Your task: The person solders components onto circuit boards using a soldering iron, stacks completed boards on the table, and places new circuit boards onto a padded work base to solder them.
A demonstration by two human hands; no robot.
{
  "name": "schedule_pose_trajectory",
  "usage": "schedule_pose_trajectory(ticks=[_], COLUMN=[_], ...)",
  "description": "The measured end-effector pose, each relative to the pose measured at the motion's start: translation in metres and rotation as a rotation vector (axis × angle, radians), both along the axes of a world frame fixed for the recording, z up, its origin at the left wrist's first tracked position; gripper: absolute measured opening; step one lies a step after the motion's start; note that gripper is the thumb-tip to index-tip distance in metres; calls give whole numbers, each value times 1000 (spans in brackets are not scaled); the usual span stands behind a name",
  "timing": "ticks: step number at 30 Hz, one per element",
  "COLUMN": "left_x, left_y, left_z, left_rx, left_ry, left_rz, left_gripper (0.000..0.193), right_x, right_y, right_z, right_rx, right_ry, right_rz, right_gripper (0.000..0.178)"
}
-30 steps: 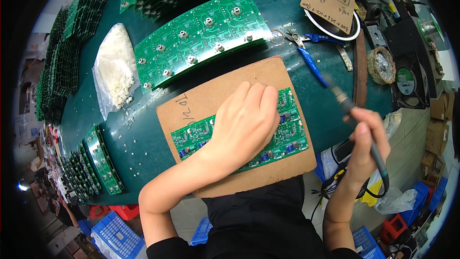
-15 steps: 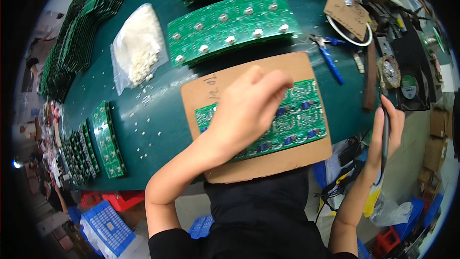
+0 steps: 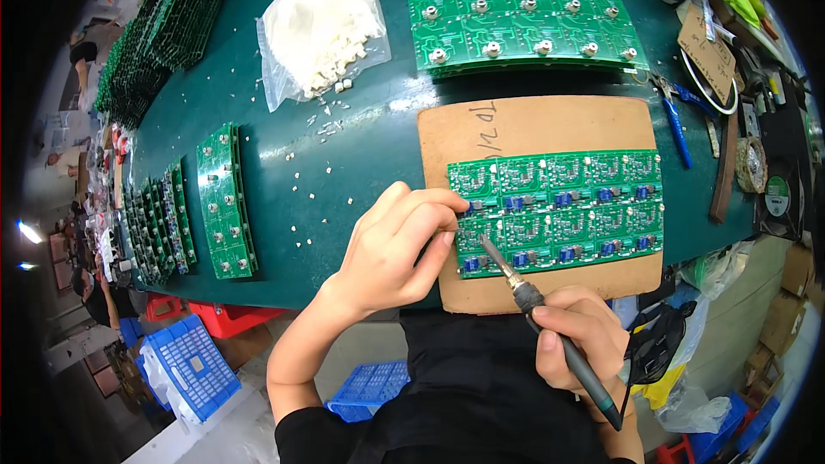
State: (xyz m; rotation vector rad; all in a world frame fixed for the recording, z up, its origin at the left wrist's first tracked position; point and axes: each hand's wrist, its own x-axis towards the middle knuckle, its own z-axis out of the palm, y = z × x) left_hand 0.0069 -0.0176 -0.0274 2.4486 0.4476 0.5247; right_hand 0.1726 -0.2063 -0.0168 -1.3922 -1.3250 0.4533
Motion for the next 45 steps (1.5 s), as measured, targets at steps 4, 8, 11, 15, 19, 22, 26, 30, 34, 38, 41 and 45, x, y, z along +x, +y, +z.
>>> schedule_pose_trajectory(ticks=[4,8,11,15,19,22,26,30,34,38,41,45], left_x=[-1,-1,1,6,5,5,3,7,9,10,8,11], left_y=[1,-1,-1,-5,-11,-14,-19,-22,-24,-25,-20,-21], left_z=[-7,-10,-13,-18,-22,-19,-18,-19,-21,-13,-4,-1], left_rx=[-2,28,111,149,165,170,198,303,374,322,199,105], left_ry=[-46,-48,-78,-137,-121,-128,-112,-104,-92,-60,-32,-87], left_rz=[-1,15,17,42,82,103,107,114,128,131,99,98], left_gripper=[19,21,18,20,22,22,23,25,25,24,20,21], right_x=[-8,-9,-13,-19,-19,-16,-8,-6,-5,-3,5,14], right_y=[3,8,9,11,13,11,3,7,7,5,-8,-20], right_z=[-4,-4,-5,2,0,0,9,8,5,7,8,9], right_rx=[-36,-51,-30,-31,-31,-28,-61,-117,-124,-128,-42,-63], right_ry=[-18,-33,-139,-232,-181,-160,-112,-38,-28,-29,-38,-44], right_rz=[-49,-31,16,9,-3,-9,0,0,9,12,-109,-164], right_gripper=[16,26,29,33,32,32,31,30,30,28,23,20])
